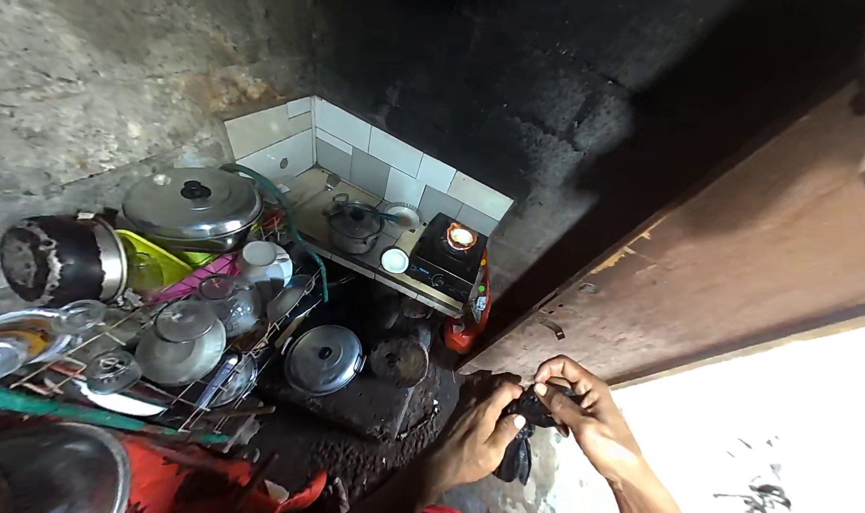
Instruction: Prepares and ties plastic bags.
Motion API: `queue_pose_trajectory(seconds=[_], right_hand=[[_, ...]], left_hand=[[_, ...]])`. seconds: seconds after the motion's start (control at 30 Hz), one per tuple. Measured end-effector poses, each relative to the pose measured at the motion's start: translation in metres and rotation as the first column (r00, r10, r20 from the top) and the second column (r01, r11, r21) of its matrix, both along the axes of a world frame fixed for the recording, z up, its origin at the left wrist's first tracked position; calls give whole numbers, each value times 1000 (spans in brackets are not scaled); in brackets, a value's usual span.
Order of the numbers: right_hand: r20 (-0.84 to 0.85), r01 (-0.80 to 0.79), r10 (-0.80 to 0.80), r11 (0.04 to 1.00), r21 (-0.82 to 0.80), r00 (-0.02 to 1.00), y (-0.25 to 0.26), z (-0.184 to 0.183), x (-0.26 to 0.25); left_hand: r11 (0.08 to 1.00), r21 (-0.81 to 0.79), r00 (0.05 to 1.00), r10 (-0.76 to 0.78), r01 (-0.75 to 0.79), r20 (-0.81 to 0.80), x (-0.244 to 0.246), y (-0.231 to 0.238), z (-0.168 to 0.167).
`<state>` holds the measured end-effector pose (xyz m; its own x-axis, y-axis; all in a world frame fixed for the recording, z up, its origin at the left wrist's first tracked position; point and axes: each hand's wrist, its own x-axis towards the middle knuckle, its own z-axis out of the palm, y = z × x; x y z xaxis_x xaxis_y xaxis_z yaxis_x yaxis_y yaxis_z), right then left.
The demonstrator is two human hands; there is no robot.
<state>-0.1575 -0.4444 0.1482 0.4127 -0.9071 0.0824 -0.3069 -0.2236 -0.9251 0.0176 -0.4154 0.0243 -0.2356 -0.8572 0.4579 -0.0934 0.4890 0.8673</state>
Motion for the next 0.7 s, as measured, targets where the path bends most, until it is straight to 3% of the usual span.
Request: queue_pose_trajectory(seconds=[0.1,0.13,0.23,0.33,0.47,0.5,0.57,0.63,0.7], right_hand=[[-320,11,-151,916,-402,935,0,5,-11],[-354,4,-200,875,-484,913,0,9,-14],[-359,-28,-166,879,-477,919,1,25,-28],[-512,-140,-111,893,-427,852,3,46,-46],[-670,-236,-281,786,-571,687,9,93,-50],[-634,-231,-310,747,-623,708,9,107,-50],[-470,-183,-246,696,-694,847,6,131,-51],[-242,-99,-101,715,-692,965,3,152,-49],[-36,0,-36,714,-700,999,5,174,-45]], left_hand=[[997,56,995,-38,43,-91,-7,-3,2],[997,59,991,-52,59,-120,-8,-4,5],[993,39,980,-102,110,-173,-8,-6,15],[994,57,982,-80,91,-171,-4,-7,32],[993,-28,993,-117,116,-20,-6,-21,82],[986,-69,989,-150,149,-15,-8,-28,95],[970,-164,980,-191,180,-53,-13,-43,121],[950,-275,983,-171,146,-69,-23,-52,153],[937,-346,994,-80,52,-68,-34,-54,196]])
